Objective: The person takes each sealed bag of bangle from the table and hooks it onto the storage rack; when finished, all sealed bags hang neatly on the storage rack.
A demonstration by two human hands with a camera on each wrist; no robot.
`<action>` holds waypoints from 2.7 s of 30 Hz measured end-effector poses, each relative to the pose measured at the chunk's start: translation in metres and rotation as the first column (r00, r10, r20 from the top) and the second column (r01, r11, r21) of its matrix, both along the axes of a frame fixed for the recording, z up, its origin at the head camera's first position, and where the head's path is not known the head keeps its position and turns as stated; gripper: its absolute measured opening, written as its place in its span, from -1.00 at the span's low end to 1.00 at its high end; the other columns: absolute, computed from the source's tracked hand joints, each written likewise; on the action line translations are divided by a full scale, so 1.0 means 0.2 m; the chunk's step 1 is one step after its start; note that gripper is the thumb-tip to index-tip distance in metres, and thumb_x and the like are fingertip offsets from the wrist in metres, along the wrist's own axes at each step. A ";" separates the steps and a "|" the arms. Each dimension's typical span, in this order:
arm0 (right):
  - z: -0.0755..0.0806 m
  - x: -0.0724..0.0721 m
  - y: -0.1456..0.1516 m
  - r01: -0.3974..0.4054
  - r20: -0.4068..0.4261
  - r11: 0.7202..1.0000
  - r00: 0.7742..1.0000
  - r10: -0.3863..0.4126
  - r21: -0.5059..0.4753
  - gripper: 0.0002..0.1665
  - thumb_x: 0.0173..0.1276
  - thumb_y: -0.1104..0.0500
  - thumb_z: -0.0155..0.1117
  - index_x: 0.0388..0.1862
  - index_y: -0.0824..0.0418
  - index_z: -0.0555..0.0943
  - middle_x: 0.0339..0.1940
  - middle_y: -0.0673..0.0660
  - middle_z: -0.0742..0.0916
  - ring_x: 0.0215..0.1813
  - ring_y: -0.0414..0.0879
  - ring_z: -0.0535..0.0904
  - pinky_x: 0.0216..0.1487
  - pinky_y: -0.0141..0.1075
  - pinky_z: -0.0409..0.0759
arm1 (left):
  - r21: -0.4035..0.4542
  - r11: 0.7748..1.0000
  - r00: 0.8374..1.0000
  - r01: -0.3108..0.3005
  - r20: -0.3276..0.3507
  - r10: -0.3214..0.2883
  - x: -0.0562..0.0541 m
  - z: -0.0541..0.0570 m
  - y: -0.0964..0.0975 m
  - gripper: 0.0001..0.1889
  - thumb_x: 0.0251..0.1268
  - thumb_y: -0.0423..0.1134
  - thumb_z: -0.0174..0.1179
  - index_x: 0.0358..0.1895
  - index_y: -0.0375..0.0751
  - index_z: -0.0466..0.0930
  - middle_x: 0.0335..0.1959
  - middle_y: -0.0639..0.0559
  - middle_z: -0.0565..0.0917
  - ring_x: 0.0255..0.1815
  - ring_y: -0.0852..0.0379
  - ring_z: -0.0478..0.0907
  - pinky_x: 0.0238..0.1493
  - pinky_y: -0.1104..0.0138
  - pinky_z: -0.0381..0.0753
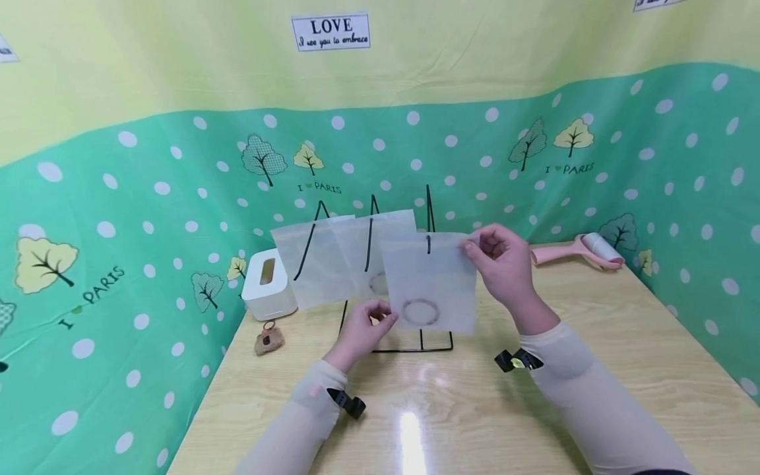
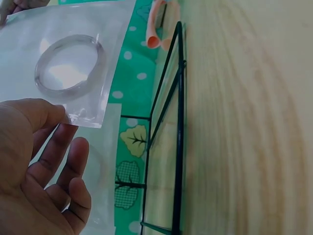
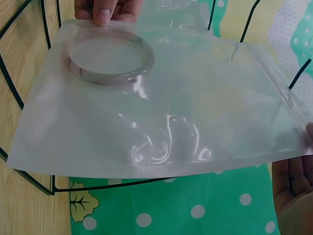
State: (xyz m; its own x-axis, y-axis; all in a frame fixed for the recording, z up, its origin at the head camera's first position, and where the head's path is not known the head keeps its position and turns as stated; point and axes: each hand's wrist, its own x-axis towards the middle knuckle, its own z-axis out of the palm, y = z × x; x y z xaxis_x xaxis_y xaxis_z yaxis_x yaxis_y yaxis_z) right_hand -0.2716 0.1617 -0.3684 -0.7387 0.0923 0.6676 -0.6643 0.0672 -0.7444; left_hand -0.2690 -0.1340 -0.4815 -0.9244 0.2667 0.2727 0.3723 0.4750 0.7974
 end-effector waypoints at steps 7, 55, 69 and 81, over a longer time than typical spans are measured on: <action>-0.01 -0.08 0.01 0.009 -0.004 1.000 1.000 -0.009 0.018 -0.83 0.37 0.42 0.45 -0.18 0.51 0.63 -0.35 0.11 0.69 -0.35 -0.11 0.55 -0.33 -0.40 0.52 | 0.013 0.999 0.998 -0.029 -0.053 0.030 -0.06 0.00 0.01 -0.95 0.47 -0.17 0.36 -0.18 -0.02 0.75 -0.23 0.17 0.72 -0.21 0.12 0.63 -0.24 0.23 0.62; 0.15 -0.25 0.04 0.085 0.152 0.987 0.983 -0.105 0.135 -0.77 0.47 0.26 0.42 -0.13 0.46 0.66 -0.27 0.21 0.67 -0.23 0.06 0.57 -0.26 -0.38 0.55 | 0.022 0.969 0.968 -0.247 -0.034 0.247 -0.25 0.03 0.16 -0.91 0.43 -0.14 0.40 -0.13 -0.01 0.80 -0.23 0.17 0.76 -0.51 0.26 0.68 -0.49 0.26 0.63; 0.14 -0.23 0.05 0.123 0.219 0.976 0.962 -0.162 0.181 -0.72 0.52 0.18 0.38 0.01 0.39 0.69 -0.15 0.25 0.67 -0.13 0.06 0.52 -0.21 -0.36 0.51 | 0.004 0.962 0.962 -0.272 -0.030 0.272 -0.26 0.02 0.18 -0.91 0.44 -0.11 0.39 -0.13 0.01 0.80 -0.22 0.19 0.76 -0.51 0.28 0.68 -0.50 0.26 0.63; 0.14 -0.22 0.07 0.114 0.211 0.976 0.965 -0.154 0.187 -0.73 0.52 0.20 0.38 0.02 0.40 0.68 -0.17 0.29 0.65 -0.16 0.08 0.52 -0.24 -0.38 0.50 | 0.036 0.967 0.967 -0.251 -0.024 0.252 -0.24 0.04 0.18 -0.91 0.44 -0.13 0.39 -0.12 0.01 0.81 -0.22 0.18 0.77 -0.51 0.25 0.68 -0.48 0.25 0.64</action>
State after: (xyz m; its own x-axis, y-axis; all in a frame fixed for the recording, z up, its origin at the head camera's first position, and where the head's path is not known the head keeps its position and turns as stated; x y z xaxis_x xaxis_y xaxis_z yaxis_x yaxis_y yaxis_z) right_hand -0.3161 0.1748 -0.3411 -0.8594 0.0991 0.5016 -0.4586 0.2844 -0.8419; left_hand -0.3171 -0.0976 -0.4740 -0.9526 0.0173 0.3038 0.2662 0.5306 0.8047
